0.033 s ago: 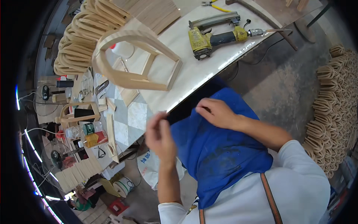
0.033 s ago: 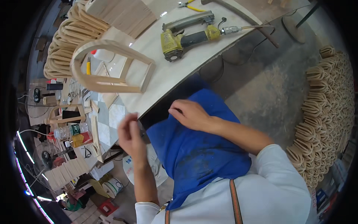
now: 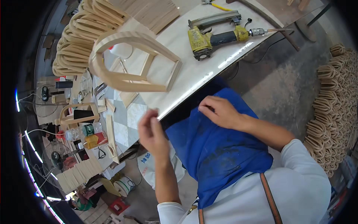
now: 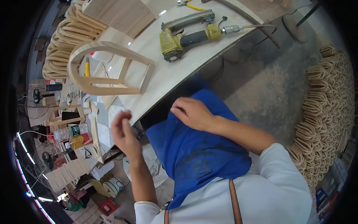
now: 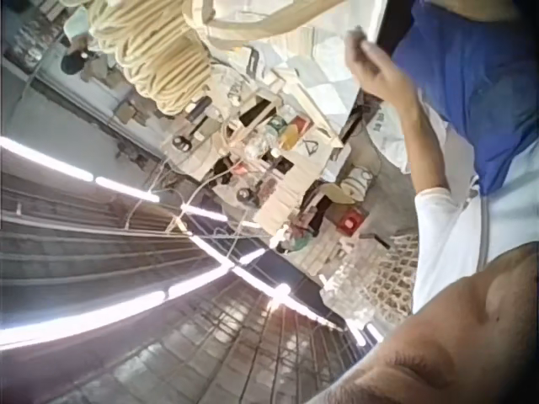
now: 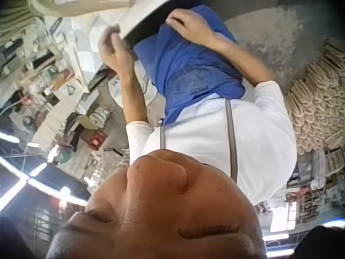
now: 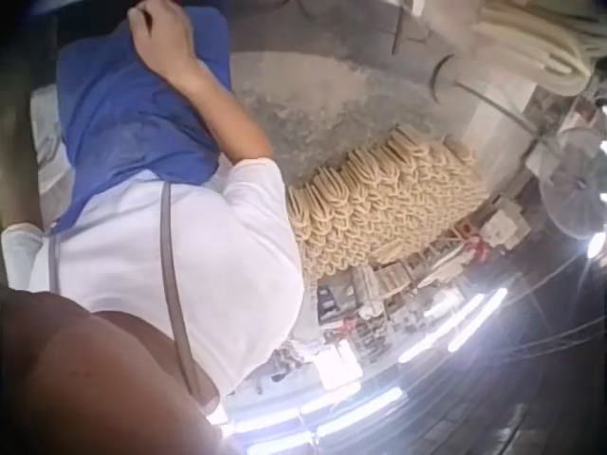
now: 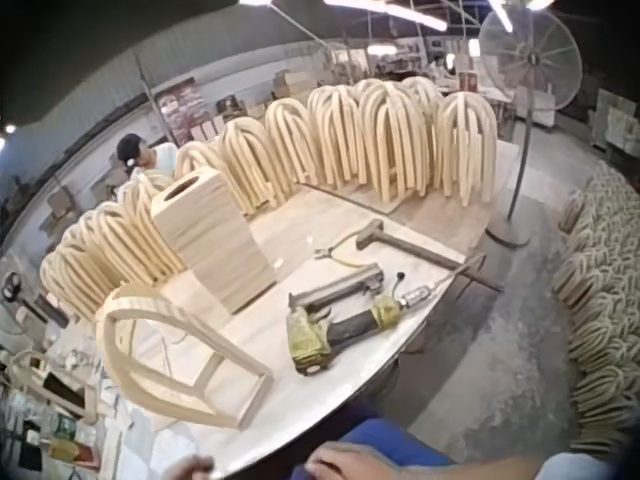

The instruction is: Assembling curved wooden frame components using a pneumatic nail gun.

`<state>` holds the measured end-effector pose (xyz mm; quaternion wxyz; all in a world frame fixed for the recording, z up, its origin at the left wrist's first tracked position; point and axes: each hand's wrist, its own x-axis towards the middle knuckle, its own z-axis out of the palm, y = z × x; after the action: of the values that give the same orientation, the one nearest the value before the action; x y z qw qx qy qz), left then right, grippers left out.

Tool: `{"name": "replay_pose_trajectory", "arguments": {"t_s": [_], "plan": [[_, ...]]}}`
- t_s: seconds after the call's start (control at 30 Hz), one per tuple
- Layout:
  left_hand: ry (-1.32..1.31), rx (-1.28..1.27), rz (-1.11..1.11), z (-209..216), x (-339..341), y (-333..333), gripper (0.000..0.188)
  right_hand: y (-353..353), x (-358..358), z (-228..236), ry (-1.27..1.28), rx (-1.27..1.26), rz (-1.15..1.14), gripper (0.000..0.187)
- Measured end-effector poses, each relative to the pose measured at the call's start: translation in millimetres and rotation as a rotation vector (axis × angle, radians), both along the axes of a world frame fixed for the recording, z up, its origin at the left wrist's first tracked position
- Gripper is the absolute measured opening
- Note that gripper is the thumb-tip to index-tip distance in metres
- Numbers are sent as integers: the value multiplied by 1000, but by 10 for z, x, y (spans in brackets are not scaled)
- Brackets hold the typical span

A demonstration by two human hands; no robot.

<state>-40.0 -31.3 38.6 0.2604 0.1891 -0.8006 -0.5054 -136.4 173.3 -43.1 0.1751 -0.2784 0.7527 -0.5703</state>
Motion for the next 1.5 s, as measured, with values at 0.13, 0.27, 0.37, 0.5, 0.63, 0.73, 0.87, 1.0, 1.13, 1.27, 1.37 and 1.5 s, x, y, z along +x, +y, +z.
{"name": "replay_pose_trajectory", "arguments": {"t_s": [0.13, 0.27, 0.37, 0.5, 0.63, 0.73, 0.87, 1.0, 1.13, 1.27, 1.37, 1.5], "plan": [[-29, 26, -34, -52, -461, -505, 29, -7, -388, 247, 266, -83, -51, 9], [-51, 158, -276, -52, -881, -717, 34, -243, -670, 308, 551, -139, -178, 5], [-137, 433, -439, 17, -1102, -773, 40, -416, -749, 224, 561, -70, -128, 10], [-293, 419, -558, 37, -1369, -866, 47, -541, -825, 138, 553, -25, -111, 17], [-428, 310, -614, 80, -1612, -803, 51, -609, -833, 118, 543, 7, -109, 23], [-474, 298, -577, 78, -1772, -607, 55, -636, -826, 147, 532, 38, -114, 28], [-444, 160, -608, -27, -1824, -563, 48, -726, -834, 185, 507, 46, -117, 28], [-380, 58, -646, -139, -1869, -598, 41, -782, -857, 190, 513, 74, -111, 27], [-332, -13, -662, -180, -1885, -603, 35, -784, -885, 203, 540, 112, -88, 26], [-352, -60, -636, -161, -1889, -578, 34, -786, -904, 209, 573, 154, -44, 25], [-375, -39, -622, -172, -1883, -578, 35, -823, -876, 163, 595, 141, -72, 23], [-391, -36, -616, -158, -1868, -570, 35, -830, -868, 141, 613, 117, -85, 23]]}}
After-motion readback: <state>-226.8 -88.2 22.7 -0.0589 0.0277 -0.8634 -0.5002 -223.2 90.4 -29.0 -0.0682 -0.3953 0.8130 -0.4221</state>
